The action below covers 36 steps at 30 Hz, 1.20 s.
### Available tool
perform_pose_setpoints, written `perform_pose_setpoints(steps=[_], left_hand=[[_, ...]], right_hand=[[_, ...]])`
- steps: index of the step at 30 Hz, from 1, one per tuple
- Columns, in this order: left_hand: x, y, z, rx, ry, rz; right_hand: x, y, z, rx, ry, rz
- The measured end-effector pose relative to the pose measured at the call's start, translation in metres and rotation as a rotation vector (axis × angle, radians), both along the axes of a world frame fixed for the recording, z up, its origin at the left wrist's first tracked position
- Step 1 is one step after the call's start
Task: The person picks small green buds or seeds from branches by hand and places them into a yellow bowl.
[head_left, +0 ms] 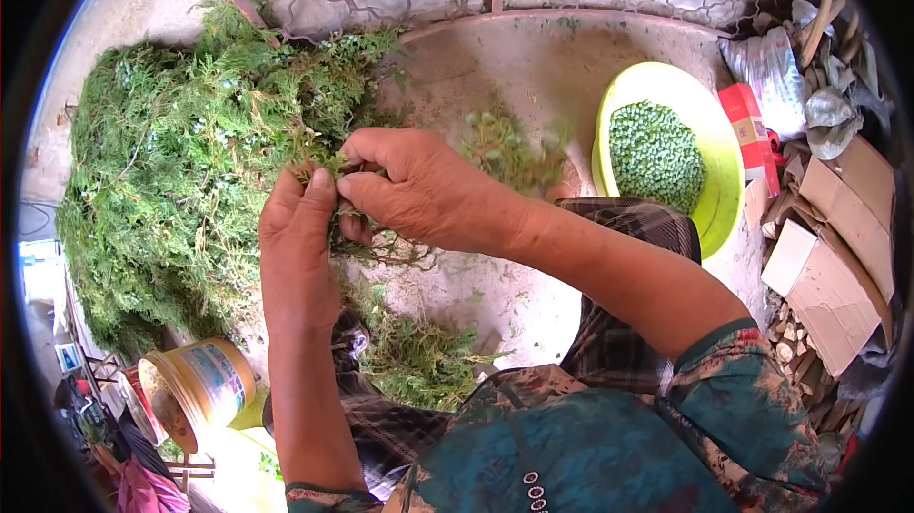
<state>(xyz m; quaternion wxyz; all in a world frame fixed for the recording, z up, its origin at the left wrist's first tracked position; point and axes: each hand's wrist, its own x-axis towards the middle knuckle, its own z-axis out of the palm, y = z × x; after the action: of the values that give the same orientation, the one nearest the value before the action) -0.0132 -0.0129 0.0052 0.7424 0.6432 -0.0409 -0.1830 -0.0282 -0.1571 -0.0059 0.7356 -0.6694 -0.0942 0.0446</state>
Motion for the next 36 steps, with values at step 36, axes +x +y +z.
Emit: perform_pose_setpoints(steps=[36], left_hand=[[0.026, 0.032, -0.031, -0.506, 0.542, 0.169]], right_hand=[[0.004, 0.006, -0.014, -0.083, -0.059, -0.034]])
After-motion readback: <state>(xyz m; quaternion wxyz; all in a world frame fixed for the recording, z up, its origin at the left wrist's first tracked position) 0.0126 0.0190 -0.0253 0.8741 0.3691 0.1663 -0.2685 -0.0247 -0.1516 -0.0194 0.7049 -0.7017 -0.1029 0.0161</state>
